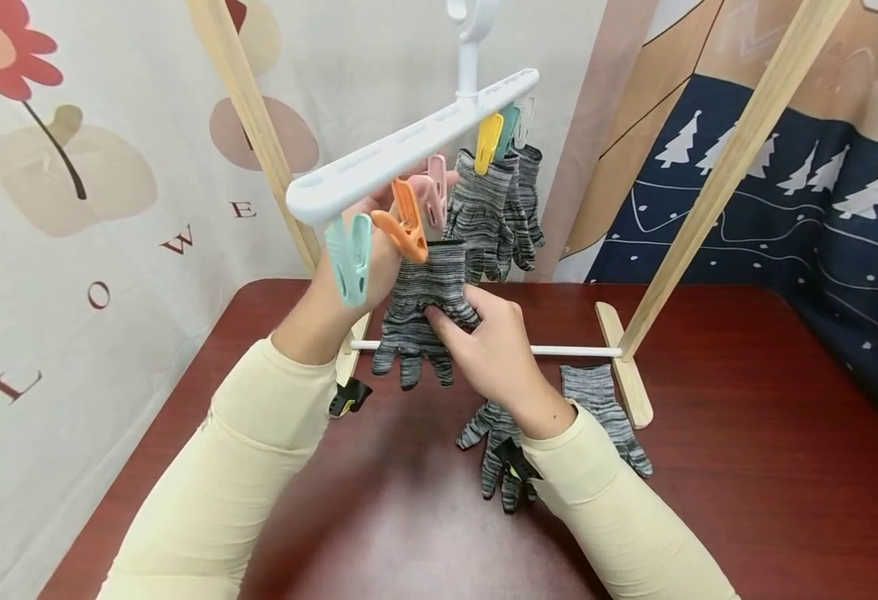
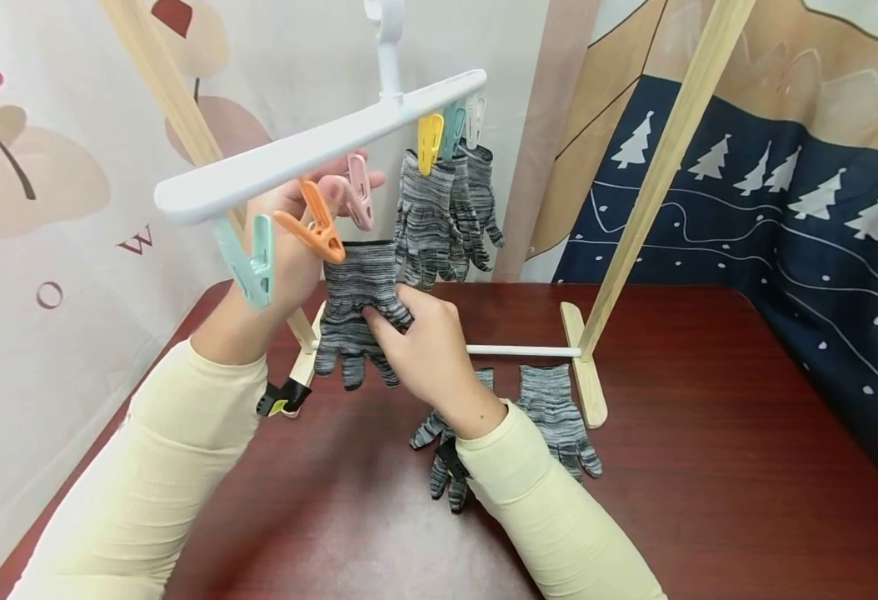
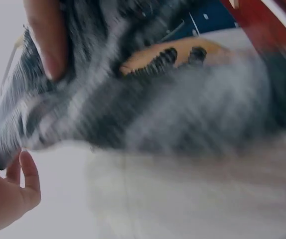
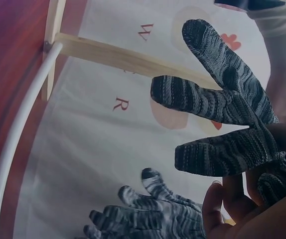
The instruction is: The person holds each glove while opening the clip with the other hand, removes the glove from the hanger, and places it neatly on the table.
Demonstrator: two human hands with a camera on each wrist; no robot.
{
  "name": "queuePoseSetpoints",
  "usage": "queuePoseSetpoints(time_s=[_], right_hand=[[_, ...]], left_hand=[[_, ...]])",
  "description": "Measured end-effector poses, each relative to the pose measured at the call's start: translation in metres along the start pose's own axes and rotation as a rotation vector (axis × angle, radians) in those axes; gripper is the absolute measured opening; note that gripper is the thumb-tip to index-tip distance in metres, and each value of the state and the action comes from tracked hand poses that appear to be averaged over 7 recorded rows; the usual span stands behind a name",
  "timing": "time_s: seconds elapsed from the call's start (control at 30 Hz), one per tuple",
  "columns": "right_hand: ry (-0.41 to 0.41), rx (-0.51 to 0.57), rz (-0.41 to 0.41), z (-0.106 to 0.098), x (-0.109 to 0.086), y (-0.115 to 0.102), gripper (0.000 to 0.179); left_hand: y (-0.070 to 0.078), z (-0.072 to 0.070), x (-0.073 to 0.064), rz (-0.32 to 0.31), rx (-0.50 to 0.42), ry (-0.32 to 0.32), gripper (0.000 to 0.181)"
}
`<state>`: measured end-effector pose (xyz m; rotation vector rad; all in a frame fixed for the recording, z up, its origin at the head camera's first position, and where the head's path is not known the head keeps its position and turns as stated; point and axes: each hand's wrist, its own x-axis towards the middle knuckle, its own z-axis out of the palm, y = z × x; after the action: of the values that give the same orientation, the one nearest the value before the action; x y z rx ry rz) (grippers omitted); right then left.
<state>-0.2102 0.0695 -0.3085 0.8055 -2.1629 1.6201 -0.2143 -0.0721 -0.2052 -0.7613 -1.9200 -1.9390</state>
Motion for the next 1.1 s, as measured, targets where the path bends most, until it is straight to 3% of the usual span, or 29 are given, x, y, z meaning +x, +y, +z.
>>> queuePoseSetpoints(time_s=[0.03, 0.17, 0.23, 0.4, 0.5, 0.6, 0.7, 0.83, 0.93, 1.0, 1.1], right_hand=[[0.000, -0.004, 0.002, 0.000, 0.000, 0.001, 0.005], [0.005, -0.007, 0.007, -0.002, 0.000, 0.001, 0.005], [0.006, -0.008, 0.005, -0.002, 0.000, 0.001, 0.005], [0.012, -0.013, 0.001, -0.003, 0.001, 0.000, 0.008], [0.018, -0.016, 0.004, -0.003, 0.002, -0.001, 0.009], [0.017, -0.016, 0.008, -0.003, 0.002, -0.002, 0.007], [0.012, -0.006, 0.011, -0.003, 0.002, -0.001, 0.005], [-0.002, 0.001, 0.018, -0.002, 0.001, 0.000, 0.006], [-0.005, -0.002, 0.018, -0.002, 0.000, 0.001, 0.006], [-0.004, 0.000, 0.016, -0.003, 0.000, 0.001, 0.005], [0.000, -0.001, 0.015, -0.003, 0.001, 0.002, 0.004]], left_hand=[[-0.003, -0.003, -0.002, 0.076, 0.187, 0.042, 0.030], [-0.015, -0.019, -0.013, 0.253, 0.464, 0.154, 0.030], [-0.021, -0.027, -0.020, 0.320, 0.471, 0.237, 0.028], [-0.034, -0.040, -0.036, 0.452, 0.518, 0.568, 0.018], [-0.044, -0.049, -0.041, 0.464, 0.604, 0.732, 0.025], [-0.056, -0.064, -0.046, 0.385, 0.657, 0.839, 0.037], [-0.070, -0.082, -0.052, 0.202, 0.639, 0.836, 0.054], [-0.086, -0.104, -0.056, -0.115, 0.600, 0.692, 0.068], [-0.097, -0.115, -0.058, -0.297, 0.658, 0.564, 0.072], [-0.102, -0.119, -0.059, -0.357, 0.709, 0.504, 0.071], [-0.107, -0.122, -0.060, -0.390, 0.785, 0.462, 0.065]])
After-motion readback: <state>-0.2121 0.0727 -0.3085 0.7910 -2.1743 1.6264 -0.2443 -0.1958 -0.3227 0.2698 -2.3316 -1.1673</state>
